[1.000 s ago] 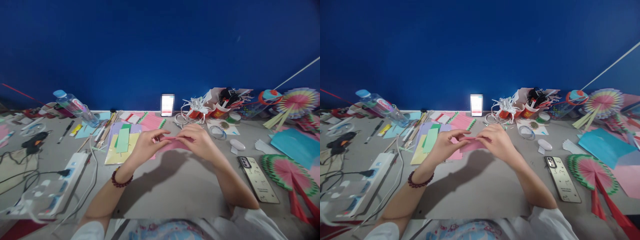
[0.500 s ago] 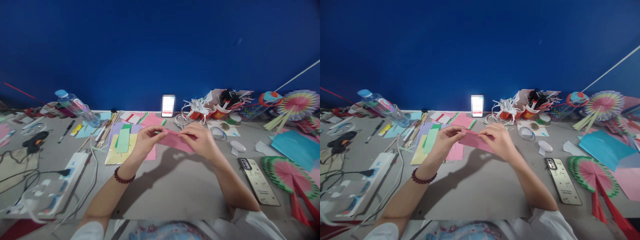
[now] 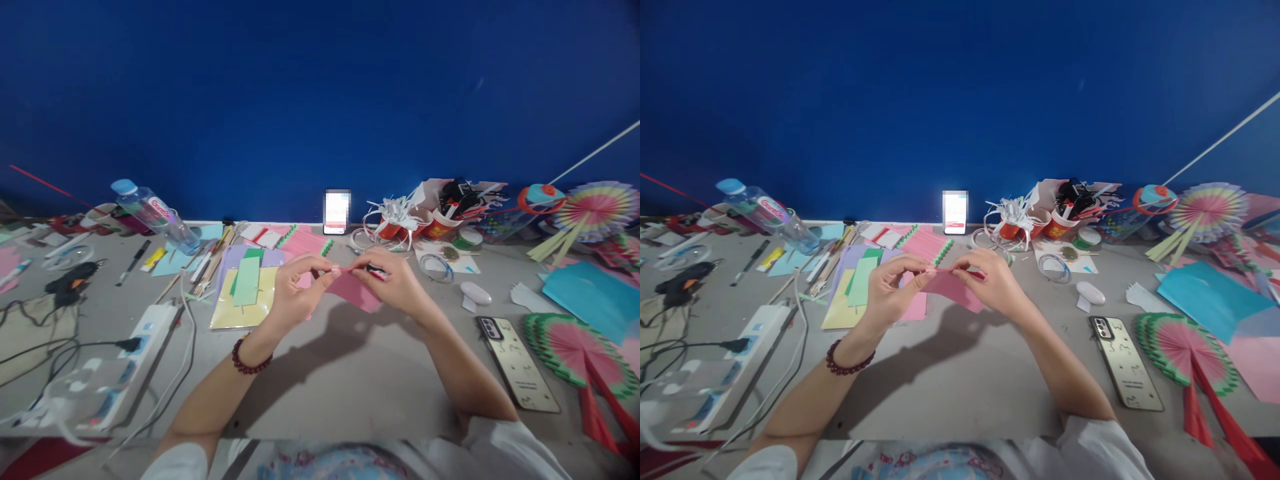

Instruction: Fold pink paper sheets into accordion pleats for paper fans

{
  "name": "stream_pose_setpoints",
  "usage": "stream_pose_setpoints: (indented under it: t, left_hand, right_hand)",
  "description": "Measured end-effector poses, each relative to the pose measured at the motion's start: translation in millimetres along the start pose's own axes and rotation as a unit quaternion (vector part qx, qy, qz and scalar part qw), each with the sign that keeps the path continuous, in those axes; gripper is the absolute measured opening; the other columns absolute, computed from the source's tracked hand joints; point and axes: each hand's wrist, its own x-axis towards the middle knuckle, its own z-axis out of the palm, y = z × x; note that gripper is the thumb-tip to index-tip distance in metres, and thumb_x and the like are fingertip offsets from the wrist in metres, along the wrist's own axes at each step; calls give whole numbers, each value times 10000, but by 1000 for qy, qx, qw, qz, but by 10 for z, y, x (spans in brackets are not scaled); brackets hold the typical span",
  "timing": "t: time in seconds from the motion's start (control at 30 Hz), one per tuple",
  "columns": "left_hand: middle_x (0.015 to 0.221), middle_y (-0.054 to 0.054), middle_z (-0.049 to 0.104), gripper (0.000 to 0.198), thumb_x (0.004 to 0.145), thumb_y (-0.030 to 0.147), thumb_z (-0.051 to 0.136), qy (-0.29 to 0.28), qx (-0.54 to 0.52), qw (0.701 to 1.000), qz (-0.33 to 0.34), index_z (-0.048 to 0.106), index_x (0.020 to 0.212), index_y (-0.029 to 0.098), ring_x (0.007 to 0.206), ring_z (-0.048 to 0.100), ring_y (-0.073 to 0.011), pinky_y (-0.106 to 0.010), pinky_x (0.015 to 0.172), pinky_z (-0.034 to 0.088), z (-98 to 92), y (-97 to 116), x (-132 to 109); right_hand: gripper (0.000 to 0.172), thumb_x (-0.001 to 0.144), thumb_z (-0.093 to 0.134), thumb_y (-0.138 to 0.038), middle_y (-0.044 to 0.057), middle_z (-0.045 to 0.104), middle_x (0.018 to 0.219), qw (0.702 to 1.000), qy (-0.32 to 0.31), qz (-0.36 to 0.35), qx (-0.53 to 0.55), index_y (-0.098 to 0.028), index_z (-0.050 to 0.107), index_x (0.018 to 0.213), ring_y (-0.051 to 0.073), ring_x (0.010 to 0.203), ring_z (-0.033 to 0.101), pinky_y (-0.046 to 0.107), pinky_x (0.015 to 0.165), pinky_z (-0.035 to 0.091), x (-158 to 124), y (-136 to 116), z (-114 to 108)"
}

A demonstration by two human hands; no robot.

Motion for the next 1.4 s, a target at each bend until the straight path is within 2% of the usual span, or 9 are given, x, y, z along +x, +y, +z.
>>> stream_pose_setpoints:
  t: [0.3, 0.47, 0.73, 1.0, 1.13, 1.2, 1.27, 1.33, 1.4]
  left_hand:
    - [754, -17, 669, 70, 821, 140, 642, -52, 105, 988, 100, 618, 766, 176, 692, 597, -123, -252, 632, 492, 5, 92, -18]
    - [801, -17, 668, 68, 837, 110, 609, -77, 175, 972, 134, 606, 842, 178, 762, 603, -126, -251, 700, 492, 5, 179, -84]
    - [861, -33, 704, 72, 858, 191, 641, -92, 220, 960, 147, 647, 930, 192, 795, 619, -144, -272, 725, 492, -7, 231, -139]
    - [837, -32, 699, 65, 867, 145, 612, -93, 237, 952, 172, 662, 852, 184, 774, 603, -143, -278, 706, 482, -16, 239, -128]
    - [834, -35, 681, 83, 889, 172, 594, -105, 222, 954, 173, 668, 858, 190, 767, 597, -132, -257, 691, 487, -19, 211, -80]
    - [829, -35, 673, 65, 883, 184, 609, -79, 254, 940, 214, 670, 902, 196, 755, 595, -135, -259, 674, 481, -33, 182, -47]
    - [836, -43, 677, 129, 844, 195, 664, -6, 325, 903, 281, 667, 973, 200, 772, 599, -161, -288, 685, 473, -57, 157, -15]
    - [821, -46, 680, 213, 794, 199, 718, 77, 385, 855, 339, 663, 1000, 203, 789, 597, -189, -320, 708, 455, -78, 144, 7]
    - [769, -33, 668, 180, 769, 199, 735, 112, 406, 830, 366, 663, 933, 207, 756, 583, -190, -325, 699, 428, -79, 143, 8]
  right_hand:
    - [95, 874, 568, -170, 34, 689, 858, 997, -40, -51, 46, -208, 655, 872, 174, 851, 604, 320, 800, 457, -6, 69, 68]
    - [103, 902, 558, -212, 35, 698, 865, 994, -75, -59, 59, -213, 660, 894, 172, 851, 602, 314, 789, 462, -12, 118, 115]
    - [87, 900, 575, -209, 36, 708, 854, 989, -50, -107, 91, -205, 661, 886, 167, 846, 603, 333, 809, 471, 11, 165, 186]
    - [121, 860, 623, -247, 62, 712, 940, 985, -57, -135, 88, -208, 651, 971, 187, 897, 625, 353, 829, 487, -9, 104, 155]
    - [69, 870, 603, -244, 48, 721, 859, 986, -28, -132, 94, -211, 657, 899, 174, 828, 647, 322, 776, 505, -39, 52, 147]
    - [74, 870, 590, -220, 35, 714, 804, 990, -16, -105, 93, -211, 659, 848, 159, 766, 649, 292, 711, 508, -55, 39, 162]
    - [71, 854, 599, -219, 30, 709, 788, 994, 11, -57, 89, -213, 656, 813, 153, 729, 647, 285, 675, 506, -62, 42, 191]
    - [37, 828, 627, -247, 29, 704, 791, 992, 55, 17, 116, -215, 644, 835, 156, 719, 649, 299, 674, 514, -52, 60, 229]
    - [159, 786, 669, -297, 9, 681, 747, 972, 82, 101, 196, -217, 602, 906, 155, 678, 648, 311, 658, 528, -27, 87, 264]
